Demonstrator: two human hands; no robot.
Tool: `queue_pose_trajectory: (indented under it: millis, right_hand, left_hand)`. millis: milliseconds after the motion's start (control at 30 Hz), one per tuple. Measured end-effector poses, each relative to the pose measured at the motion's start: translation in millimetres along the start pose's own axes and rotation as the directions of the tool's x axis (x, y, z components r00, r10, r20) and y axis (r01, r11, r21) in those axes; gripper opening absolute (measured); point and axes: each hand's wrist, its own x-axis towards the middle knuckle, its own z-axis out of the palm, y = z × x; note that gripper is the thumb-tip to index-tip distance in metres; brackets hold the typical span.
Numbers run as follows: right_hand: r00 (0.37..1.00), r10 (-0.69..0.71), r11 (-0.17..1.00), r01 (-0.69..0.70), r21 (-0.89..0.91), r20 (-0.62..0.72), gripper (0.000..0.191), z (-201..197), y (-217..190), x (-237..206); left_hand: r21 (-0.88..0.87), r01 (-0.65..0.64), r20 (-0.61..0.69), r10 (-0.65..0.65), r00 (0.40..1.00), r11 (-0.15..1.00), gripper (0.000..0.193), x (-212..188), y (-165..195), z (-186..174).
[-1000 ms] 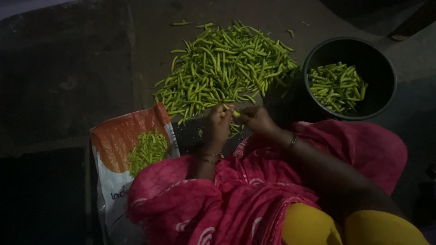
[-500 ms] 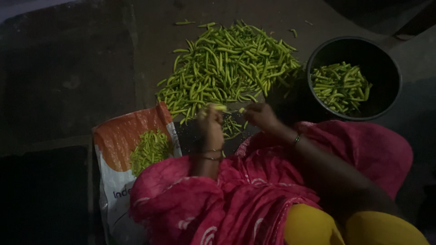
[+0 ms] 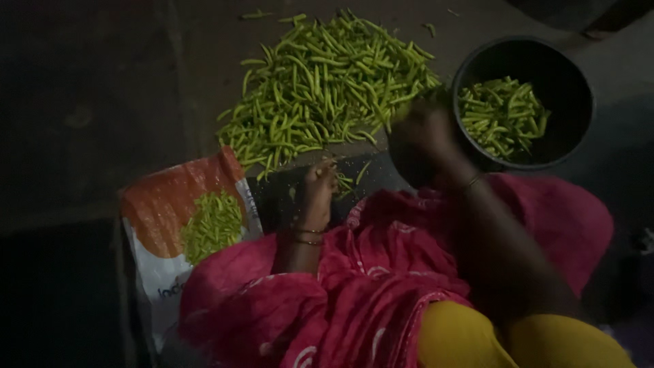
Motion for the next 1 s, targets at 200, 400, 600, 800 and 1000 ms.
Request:
queue_pose_trajectory:
  millis: [200, 400, 600, 800, 1000]
  right_hand:
    - [0.954, 0.019, 0.732, -0.217, -0.646, -0.299, 0.021, -49.4, 94.8, 8.0]
    - [0.923, 0.381, 0.885, -0.346, -0.31, 0.059, 0.022, 53.8, 134.7, 21.5]
    - [0.857, 0.472, 0.841, -0.366, -0.399, 0.208, 0.023, 108.8, 145.3, -3.6]
    - [0.886, 0.453, 0.805, -0.358, -0.472, 0.1, 0.026, 125.8, 171.8, 19.5]
    - [0.934, 0.358, 0.781, -0.303, -0.546, -0.005, 0.031, 142.8, 202.0, 48.4]
  left_hand:
    - [0.268, 0.006, -0.093, 0.019, 0.996, 0.963, 0.049, 2.7, 1.7, -5.6]
    - [0.314, -0.042, -0.103, 0.078, 0.992, 0.949, 0.052, 3.3, 6.1, 0.3]
    - [0.38, 0.133, -0.113, -0.097, 0.989, 0.915, 0.051, -16.6, 18.4, -0.5]
    - [0.395, 0.33, -0.126, -0.305, 0.944, 0.857, 0.043, -17.6, 6.2, -7.9]
    - [0.497, 0.207, -0.067, -0.201, 0.977, 0.842, 0.037, -15.7, -2.4, -10.3]
